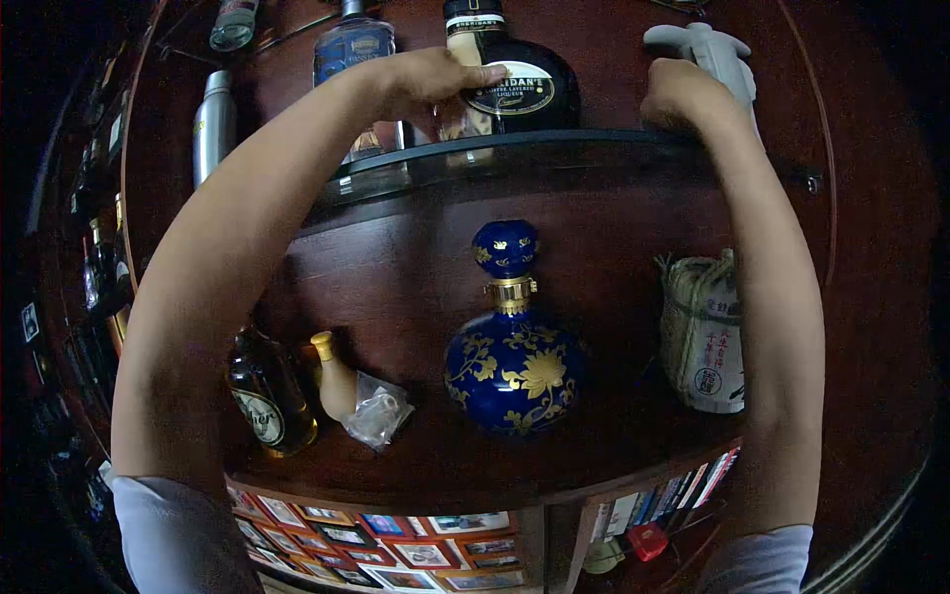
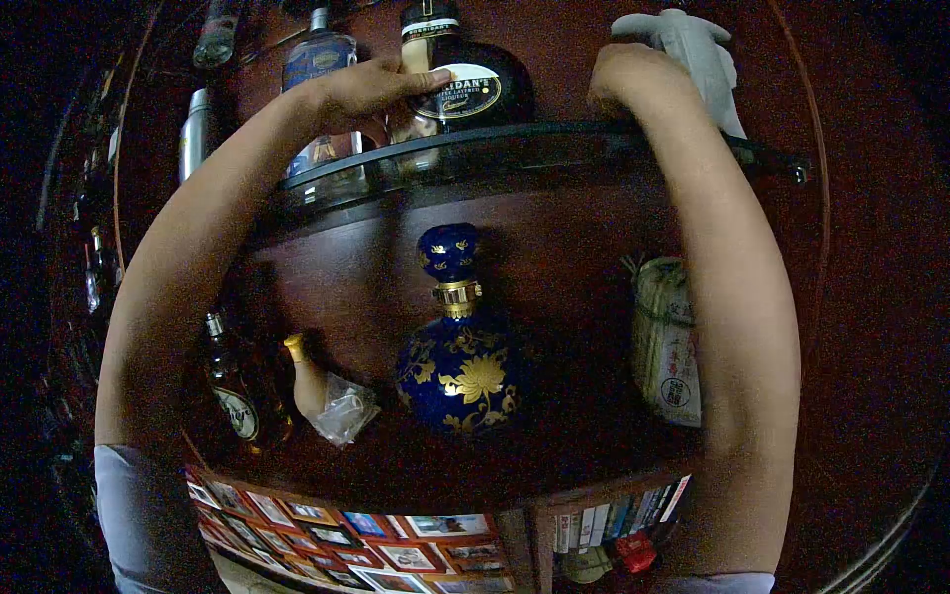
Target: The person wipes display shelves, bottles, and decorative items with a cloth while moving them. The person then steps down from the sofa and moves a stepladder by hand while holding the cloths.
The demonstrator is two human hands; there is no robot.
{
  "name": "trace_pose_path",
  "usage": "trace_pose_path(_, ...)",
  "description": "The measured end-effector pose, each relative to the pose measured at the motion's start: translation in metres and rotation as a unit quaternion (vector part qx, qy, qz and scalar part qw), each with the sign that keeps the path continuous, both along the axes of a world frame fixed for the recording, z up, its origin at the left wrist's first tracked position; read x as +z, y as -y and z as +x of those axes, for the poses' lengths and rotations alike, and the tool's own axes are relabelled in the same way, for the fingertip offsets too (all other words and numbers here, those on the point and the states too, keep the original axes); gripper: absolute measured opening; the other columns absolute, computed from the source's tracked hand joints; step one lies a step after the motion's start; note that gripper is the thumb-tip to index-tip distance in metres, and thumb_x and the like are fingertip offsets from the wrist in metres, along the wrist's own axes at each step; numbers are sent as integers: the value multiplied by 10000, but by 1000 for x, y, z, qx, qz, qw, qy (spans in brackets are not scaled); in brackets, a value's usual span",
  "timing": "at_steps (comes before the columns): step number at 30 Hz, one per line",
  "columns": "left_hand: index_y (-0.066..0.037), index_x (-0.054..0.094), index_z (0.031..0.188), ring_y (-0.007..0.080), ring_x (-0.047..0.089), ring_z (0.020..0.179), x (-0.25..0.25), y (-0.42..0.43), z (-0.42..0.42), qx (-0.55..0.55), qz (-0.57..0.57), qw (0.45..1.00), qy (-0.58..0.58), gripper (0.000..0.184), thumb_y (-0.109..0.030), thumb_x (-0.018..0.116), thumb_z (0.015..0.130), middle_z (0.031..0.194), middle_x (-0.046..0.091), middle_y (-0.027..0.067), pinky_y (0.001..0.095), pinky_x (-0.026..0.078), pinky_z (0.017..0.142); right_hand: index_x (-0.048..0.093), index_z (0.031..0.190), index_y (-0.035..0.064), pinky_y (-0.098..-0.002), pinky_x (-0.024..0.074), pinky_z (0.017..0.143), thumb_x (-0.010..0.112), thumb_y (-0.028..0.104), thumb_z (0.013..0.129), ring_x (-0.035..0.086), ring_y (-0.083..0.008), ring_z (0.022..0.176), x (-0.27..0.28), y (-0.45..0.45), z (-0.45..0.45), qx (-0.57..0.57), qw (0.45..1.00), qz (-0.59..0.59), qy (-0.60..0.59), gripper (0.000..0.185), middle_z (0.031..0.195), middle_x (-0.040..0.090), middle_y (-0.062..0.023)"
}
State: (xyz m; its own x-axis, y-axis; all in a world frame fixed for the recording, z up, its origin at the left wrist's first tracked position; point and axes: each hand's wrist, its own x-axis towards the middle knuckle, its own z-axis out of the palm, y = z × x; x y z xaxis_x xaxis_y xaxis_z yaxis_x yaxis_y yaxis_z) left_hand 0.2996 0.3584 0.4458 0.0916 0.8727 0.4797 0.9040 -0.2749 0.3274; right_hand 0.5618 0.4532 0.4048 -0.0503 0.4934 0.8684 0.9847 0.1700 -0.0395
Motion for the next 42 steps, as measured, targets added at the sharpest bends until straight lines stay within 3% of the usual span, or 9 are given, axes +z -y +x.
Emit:
trace_pose_path(3,38,633,1122,224,684,696,-9,1,12,-21,54,997,51,534,-459,693,937,808,697,131,482,588,792,768,1003,29,-486,549,894,636,150,808,720,-369,979,0,3,1,22,1000,0,15,265,1045,728,-239)
trace_pose_path(8,54,572,1190,208,675,746,-9,-9,20,-47,54,997,-7,538,-353,762,896,843,689,123,446,584,770,764,1018,18,-467,552,885,638,150,805,724,-346,950,-7,13,-2,44,999,22,4,281,1040,732,-232)
trace_pose_path(10,-37,505,1300,187,649,896,-16,-12,22,-48,91,995,-6,575,-368,758,903,947,679,94,411,562,791,765,1021,20,-461,551,880,638,147,801,726,-338,932,-8,8,2,38,999,31,-20,284,1031,734,-229)
trace_pose_path(14,-16,400,1390,198,665,906,-10,-24,16,-84,98,990,-56,726,-372,780,884,995,687,125,415,576,792,753,1147,121,-471,537,958,742,240,753,680,-343,1131,14,-17,1,73,995,-44,-51,412,1238,699,-138)
trace_pose_path(26,23,517,1291,194,704,941,-14,-14,29,4,102,991,-86,633,-409,762,898,982,726,149,387,606,778,766,1055,86,-395,529,833,675,182,750,709,-264,902,6,19,38,237,953,-109,157,332,1026,753,-127)
trace_pose_path(29,27,569,1237,186,706,921,-18,-13,31,29,88,994,-64,556,-384,752,910,935,728,149,375,605,770,804,899,95,-254,508,726,667,115,691,610,-86,703,1,35,51,381,916,-119,39,249,817,737,-17)
trace_pose_path(35,34,592,1212,169,698,898,-24,2,40,-28,90,992,-81,432,-242,744,918,946,720,138,344,592,766,726,1107,95,-315,427,941,667,156,771,562,-170,1058,-6,56,62,419,903,-94,15,347,1074,703,-100)
trace_pose_path(39,43,578,1233,167,687,928,-25,-25,26,-90,79,993,-24,440,-203,732,903,1082,706,122,335,582,808,674,1246,96,-356,373,1084,667,184,823,530,-225,1294,-2,77,65,410,894,-103,147,432,1246,680,-155)
trace_pose_path(42,-29,487,1382,222,655,1041,-22,-7,31,-69,42,994,-69,553,-237,721,926,1163,679,139,374,568,880,537,1448,157,-348,195,1211,652,227,842,373,-194,1449,-1,46,64,592,684,99,414,620,1381,601,-196)
